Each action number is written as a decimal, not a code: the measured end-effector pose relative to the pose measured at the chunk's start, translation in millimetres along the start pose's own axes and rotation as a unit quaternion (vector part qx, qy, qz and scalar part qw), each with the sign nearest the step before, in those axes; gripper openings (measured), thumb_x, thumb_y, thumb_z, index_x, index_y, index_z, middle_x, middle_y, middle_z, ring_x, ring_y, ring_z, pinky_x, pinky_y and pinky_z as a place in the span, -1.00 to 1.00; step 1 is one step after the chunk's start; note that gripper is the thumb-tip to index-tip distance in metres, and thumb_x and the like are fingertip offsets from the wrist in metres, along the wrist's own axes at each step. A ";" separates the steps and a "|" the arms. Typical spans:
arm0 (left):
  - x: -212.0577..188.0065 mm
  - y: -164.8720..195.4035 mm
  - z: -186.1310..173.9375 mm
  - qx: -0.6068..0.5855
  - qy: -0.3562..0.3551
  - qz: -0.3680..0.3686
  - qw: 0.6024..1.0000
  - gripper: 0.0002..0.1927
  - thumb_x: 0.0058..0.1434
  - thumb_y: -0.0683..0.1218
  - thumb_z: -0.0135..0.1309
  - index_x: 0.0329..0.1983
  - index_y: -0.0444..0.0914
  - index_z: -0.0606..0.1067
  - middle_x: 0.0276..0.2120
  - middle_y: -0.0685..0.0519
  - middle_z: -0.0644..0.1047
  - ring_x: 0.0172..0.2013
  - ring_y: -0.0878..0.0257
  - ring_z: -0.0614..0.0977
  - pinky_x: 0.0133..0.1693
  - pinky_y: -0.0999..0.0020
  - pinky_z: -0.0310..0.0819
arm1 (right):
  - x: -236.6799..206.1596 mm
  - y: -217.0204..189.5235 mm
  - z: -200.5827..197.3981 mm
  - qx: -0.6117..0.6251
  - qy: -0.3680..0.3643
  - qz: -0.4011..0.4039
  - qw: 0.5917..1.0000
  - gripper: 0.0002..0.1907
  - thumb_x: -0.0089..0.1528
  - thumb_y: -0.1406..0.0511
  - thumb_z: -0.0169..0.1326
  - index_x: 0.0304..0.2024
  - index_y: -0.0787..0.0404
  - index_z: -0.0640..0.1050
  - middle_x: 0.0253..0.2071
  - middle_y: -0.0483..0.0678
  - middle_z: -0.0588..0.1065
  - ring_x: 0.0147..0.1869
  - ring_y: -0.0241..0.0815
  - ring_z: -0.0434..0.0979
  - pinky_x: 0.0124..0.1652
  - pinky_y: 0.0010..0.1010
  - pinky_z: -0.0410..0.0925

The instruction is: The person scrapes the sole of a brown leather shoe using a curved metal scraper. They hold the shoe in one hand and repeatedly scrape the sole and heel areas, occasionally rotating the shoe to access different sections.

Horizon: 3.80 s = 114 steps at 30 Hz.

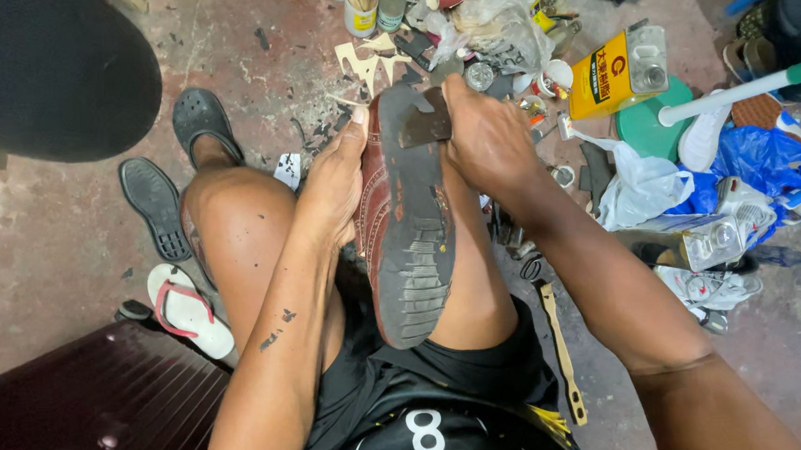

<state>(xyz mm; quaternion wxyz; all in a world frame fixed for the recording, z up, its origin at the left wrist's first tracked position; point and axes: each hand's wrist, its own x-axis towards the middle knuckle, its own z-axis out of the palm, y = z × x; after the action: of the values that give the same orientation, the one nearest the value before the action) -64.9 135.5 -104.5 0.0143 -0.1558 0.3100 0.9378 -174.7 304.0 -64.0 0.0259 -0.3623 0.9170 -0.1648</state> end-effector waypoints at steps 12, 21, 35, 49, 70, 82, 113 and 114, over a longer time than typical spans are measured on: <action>3.3 -6.0 -1.6 0.012 -0.041 0.016 0.999 -0.44 0.48 0.09 -0.12 0.39 -0.35 0.28 0.24 -0.07 0.47 0.17 0.19 0.53 0.22 0.25 0.43 | -13.6 -3.2 -23.1 0.009 0.018 -0.115 0.993 -0.66 0.07 0.47 0.06 -0.10 0.31 0.34 -0.21 0.24 0.54 -0.09 0.34 0.54 -0.19 0.10 0.33; 10.8 -9.6 1.3 0.078 -0.044 0.053 0.995 -0.44 0.52 0.09 -0.17 0.42 -0.38 0.25 0.27 -0.08 0.44 0.22 0.23 0.49 0.27 0.31 0.38 | 0.1 17.8 -16.7 -0.002 -0.017 -0.060 0.998 -0.66 0.08 0.49 0.07 -0.09 0.33 0.34 -0.33 0.27 0.55 -0.22 0.40 0.55 -0.25 0.17 0.33; -3.6 -13.5 -1.8 0.099 -0.001 0.086 0.991 -0.41 0.50 0.09 -0.10 0.41 -0.40 0.29 0.28 -0.04 0.46 0.24 0.26 0.49 0.29 0.36 0.33 | -17.4 0.7 -15.9 -0.015 0.019 -0.080 0.997 -0.74 0.17 0.48 0.02 -0.09 0.32 0.34 -0.23 0.28 0.54 -0.18 0.38 0.56 -0.20 0.16 0.35; 4.4 -11.6 1.1 0.090 -0.066 0.057 0.992 -0.47 0.54 0.08 -0.15 0.36 -0.41 0.30 0.18 -0.05 0.49 0.14 0.30 0.51 0.23 0.35 0.40 | -8.2 7.4 -17.9 0.006 0.011 -0.073 0.997 -0.61 0.07 0.48 0.13 -0.10 0.34 0.31 -0.25 0.27 0.54 -0.17 0.41 0.54 -0.22 0.17 0.31; -5.2 -11.0 1.5 0.246 -0.061 0.159 0.954 -0.51 0.56 0.07 -0.19 0.33 -0.39 0.34 0.19 0.03 0.47 0.21 0.34 0.43 0.31 0.43 0.23 | -18.7 3.1 -26.6 -0.045 -0.002 -0.090 0.995 -0.61 0.06 0.45 0.12 -0.07 0.34 0.36 -0.32 0.27 0.54 -0.22 0.39 0.56 -0.29 0.17 0.34; -20.3 -13.5 9.9 0.082 -0.097 0.034 0.991 -0.52 0.53 0.06 -0.13 0.31 -0.39 0.38 0.09 -0.08 0.56 0.03 0.20 0.61 0.11 0.24 0.52 | -15.0 40.3 -25.1 0.302 0.027 -0.073 0.950 -0.79 0.47 0.28 -0.02 -0.03 0.32 0.52 -0.33 0.07 0.45 -0.28 -0.01 0.45 -0.26 -0.15 0.37; -94.9 82.1 -21.3 0.291 -0.092 0.284 0.909 -0.66 0.44 0.00 0.17 0.09 -0.34 0.48 -0.05 0.03 0.61 0.01 0.34 0.59 0.15 0.37 0.49 | -1.9 -96.9 -23.7 0.761 -0.141 0.031 0.633 -0.47 0.29 0.23 0.24 0.17 0.49 0.46 -0.37 -0.03 0.44 -0.45 -0.38 0.32 -0.50 -0.61 0.16; -94.9 83.3 -22.2 0.310 -0.081 0.278 0.906 -0.68 0.43 -0.02 0.18 0.06 -0.34 0.49 -0.07 0.03 0.61 -0.02 0.35 0.59 0.12 0.38 0.49 | -0.7 -95.5 -21.4 0.754 -0.138 0.037 0.641 -0.46 0.28 0.23 0.24 0.16 0.50 0.46 -0.35 -0.02 0.46 -0.41 -0.37 0.33 -0.51 -0.61 0.15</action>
<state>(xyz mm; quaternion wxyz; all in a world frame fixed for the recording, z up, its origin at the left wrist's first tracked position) 21.4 61.8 -44.7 -0.1743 0.0257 0.6137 0.7696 -115.1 245.3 -13.3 0.4226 -0.2018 0.4733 -0.7461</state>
